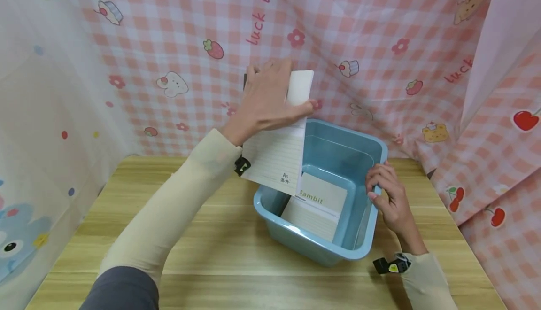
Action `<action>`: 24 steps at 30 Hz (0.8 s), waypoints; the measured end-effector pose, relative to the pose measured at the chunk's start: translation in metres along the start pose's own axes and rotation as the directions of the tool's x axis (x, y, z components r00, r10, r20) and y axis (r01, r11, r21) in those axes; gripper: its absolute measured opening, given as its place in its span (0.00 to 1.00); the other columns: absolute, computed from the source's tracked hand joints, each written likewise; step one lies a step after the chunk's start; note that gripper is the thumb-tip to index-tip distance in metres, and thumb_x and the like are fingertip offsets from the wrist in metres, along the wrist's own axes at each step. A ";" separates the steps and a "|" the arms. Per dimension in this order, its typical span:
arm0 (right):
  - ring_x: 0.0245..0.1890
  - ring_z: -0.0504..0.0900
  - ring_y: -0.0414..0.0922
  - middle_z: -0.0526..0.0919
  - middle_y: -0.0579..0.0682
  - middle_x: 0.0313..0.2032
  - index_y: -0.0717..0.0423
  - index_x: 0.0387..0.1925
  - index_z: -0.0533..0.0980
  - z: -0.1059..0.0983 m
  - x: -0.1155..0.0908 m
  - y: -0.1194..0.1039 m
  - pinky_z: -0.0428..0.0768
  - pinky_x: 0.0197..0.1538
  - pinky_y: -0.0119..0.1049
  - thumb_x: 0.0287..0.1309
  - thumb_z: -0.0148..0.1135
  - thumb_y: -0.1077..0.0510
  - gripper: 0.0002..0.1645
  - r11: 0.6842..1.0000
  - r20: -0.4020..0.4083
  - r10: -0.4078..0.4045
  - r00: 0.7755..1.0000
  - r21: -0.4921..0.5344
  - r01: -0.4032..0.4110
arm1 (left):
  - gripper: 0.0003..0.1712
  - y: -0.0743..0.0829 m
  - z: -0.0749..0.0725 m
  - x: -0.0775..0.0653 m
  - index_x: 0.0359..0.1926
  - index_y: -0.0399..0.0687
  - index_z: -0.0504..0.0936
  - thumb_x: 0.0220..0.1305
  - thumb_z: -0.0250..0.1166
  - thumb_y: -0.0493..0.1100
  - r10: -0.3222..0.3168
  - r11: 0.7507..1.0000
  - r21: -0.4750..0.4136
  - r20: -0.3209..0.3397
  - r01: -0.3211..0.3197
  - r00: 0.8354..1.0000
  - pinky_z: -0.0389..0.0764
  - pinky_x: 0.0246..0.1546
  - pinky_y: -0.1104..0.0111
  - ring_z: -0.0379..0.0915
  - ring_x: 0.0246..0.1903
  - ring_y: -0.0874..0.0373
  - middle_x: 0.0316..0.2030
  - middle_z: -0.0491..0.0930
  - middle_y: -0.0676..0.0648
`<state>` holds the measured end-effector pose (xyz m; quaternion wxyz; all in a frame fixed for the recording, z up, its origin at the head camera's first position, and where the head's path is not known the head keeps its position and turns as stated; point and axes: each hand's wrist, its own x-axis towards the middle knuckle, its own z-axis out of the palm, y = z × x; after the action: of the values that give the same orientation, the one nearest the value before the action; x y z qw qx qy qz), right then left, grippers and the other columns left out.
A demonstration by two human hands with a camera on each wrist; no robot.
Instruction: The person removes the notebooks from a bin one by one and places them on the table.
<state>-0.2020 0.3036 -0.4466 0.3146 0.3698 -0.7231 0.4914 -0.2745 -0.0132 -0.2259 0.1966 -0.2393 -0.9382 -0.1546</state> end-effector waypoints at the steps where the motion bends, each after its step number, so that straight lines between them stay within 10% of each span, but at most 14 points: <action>1: 0.49 0.71 0.49 0.79 0.52 0.37 0.57 0.24 0.75 0.000 0.000 0.000 0.54 0.72 0.46 0.52 0.52 0.68 0.07 1.000 0.001 0.000 1.000 -0.002 0.000 | 0.39 -0.005 0.000 -0.002 0.51 0.52 0.68 0.54 0.60 0.76 -0.007 1.000 0.006 0.001 0.007 1.000 0.59 0.53 0.55 0.68 0.41 0.55 0.38 0.73 0.50; 24: 0.50 0.71 0.49 0.78 0.53 0.36 0.56 0.25 0.75 -0.002 -0.001 -0.001 0.53 0.74 0.47 0.50 0.52 0.68 0.07 1.000 0.009 0.018 1.000 -0.009 -0.018 | 0.47 -0.112 0.038 -0.063 0.54 0.40 0.69 0.48 0.66 0.73 -0.211 0.976 0.061 0.055 0.207 0.976 0.59 0.59 0.42 0.67 0.40 0.46 0.39 0.72 0.43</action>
<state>-0.2009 0.3057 -0.4462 0.3086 0.3639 -0.7301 0.4892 -0.2918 -0.1171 -0.3090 0.1572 -0.1384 -0.9676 -0.1413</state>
